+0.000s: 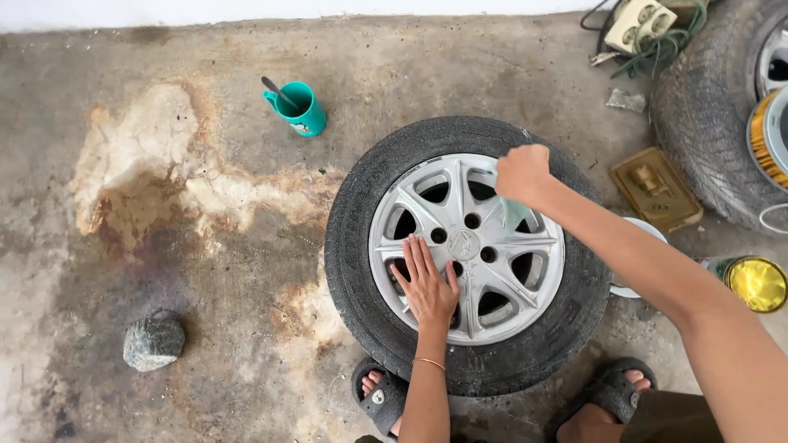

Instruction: The person cleans a car wheel rim using a cloth and a sponge. They wipe the rim surface, dip the sponge in a bowl of water, and scrub the rim with the wet sponge.

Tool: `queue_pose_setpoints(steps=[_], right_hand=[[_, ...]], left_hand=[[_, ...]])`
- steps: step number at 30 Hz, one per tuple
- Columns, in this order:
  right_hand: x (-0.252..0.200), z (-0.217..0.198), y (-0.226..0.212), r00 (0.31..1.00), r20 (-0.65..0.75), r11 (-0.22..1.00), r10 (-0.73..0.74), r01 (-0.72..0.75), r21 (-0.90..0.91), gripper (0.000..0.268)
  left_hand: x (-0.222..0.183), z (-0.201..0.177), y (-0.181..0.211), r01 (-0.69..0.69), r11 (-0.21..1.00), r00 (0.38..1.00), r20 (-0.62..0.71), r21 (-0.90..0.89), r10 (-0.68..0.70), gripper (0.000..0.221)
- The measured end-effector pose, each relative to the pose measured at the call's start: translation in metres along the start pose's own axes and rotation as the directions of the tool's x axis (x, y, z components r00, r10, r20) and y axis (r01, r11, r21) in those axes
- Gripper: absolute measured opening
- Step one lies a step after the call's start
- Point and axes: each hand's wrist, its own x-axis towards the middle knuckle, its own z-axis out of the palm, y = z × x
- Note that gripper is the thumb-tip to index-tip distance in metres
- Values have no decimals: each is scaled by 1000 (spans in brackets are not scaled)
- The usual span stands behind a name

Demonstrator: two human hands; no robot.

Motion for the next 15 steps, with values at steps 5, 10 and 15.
queue_pose_setpoints(steps=[5,10,15], right_hand=[[-33,-49,-7,821,-525,964,-226,266,2,45],[-17,-16,6,864,-459,972,-208,130,-196,12],[-32,-38,16,613,-637,884,-468,341,-321,26]], left_hand=[[2,1,0,3,1000,1000,17,17,-3,73],[3,0,1,21,1000,999,27,-2,-20,74],[8,2,2,8,1000,1000,18,16,-8,73]])
